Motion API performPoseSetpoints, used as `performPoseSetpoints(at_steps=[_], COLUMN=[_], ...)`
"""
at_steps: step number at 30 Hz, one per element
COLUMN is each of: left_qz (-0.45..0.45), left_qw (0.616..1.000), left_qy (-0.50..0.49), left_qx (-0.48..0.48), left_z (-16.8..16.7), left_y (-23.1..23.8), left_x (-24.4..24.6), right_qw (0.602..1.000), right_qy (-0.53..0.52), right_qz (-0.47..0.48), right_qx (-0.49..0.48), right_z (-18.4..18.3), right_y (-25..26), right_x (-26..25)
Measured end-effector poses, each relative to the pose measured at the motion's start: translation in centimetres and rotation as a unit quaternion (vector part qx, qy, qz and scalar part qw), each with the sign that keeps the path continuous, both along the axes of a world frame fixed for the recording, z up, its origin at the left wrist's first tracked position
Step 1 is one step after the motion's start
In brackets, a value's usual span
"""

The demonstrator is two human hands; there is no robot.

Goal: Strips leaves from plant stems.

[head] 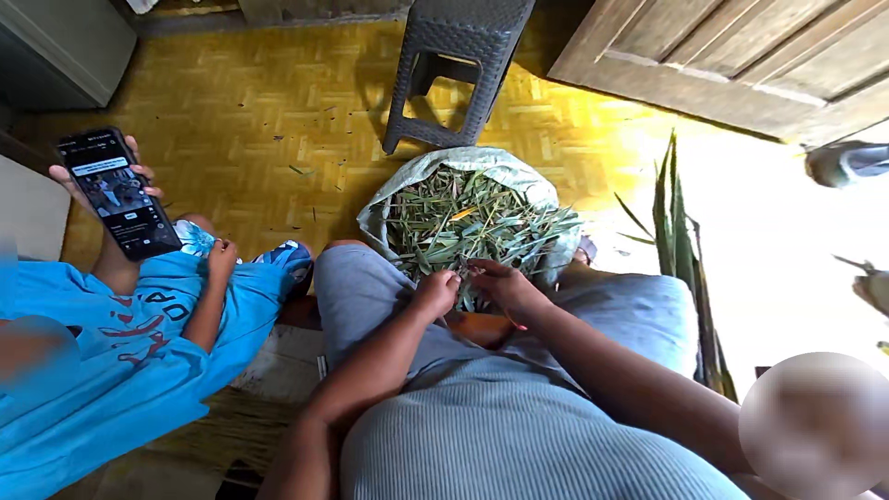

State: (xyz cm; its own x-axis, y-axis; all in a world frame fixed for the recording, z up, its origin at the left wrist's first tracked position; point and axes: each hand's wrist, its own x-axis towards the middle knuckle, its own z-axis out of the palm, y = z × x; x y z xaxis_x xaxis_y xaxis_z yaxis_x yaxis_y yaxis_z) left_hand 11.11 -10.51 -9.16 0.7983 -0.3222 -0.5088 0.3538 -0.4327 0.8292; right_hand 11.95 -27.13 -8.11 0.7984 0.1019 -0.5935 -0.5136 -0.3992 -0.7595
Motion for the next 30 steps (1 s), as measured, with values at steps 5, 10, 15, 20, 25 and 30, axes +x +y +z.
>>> performPoseSetpoints(at_steps=[5, 10, 15, 20, 25, 30], left_qz=[-0.012, -0.022, -0.037, -0.052, -0.068, -0.032], left_qw=[1.0, 1.0, 0.999, 0.998, 0.997, 0.998], left_qy=[0.014, 0.017, 0.017, -0.003, 0.003, 0.025], left_qx=[-0.006, -0.011, -0.013, -0.027, -0.037, -0.048], left_z=[0.4, 0.5, 0.1, -0.3, 0.3, 0.4], left_y=[-0.1, 0.0, 0.0, 0.0, 0.2, 0.0], left_x=[0.0, 0.1, 0.3, 0.1, 0.0, 0.3], right_qw=[0.993, 0.989, 0.989, 0.985, 0.974, 0.983], right_qy=[0.041, 0.062, 0.051, 0.021, -0.011, -0.026], right_qz=[-0.097, -0.114, -0.125, -0.166, -0.225, -0.179], right_qx=[0.055, 0.075, 0.057, 0.04, 0.036, 0.028], right_z=[-0.2, -0.3, -1.3, -2.9, -2.8, -1.0], right_y=[-1.1, -2.4, -2.4, -3.7, -7.4, -6.3], right_x=[1.6, 3.4, 4.3, 5.6, 8.2, 6.5])
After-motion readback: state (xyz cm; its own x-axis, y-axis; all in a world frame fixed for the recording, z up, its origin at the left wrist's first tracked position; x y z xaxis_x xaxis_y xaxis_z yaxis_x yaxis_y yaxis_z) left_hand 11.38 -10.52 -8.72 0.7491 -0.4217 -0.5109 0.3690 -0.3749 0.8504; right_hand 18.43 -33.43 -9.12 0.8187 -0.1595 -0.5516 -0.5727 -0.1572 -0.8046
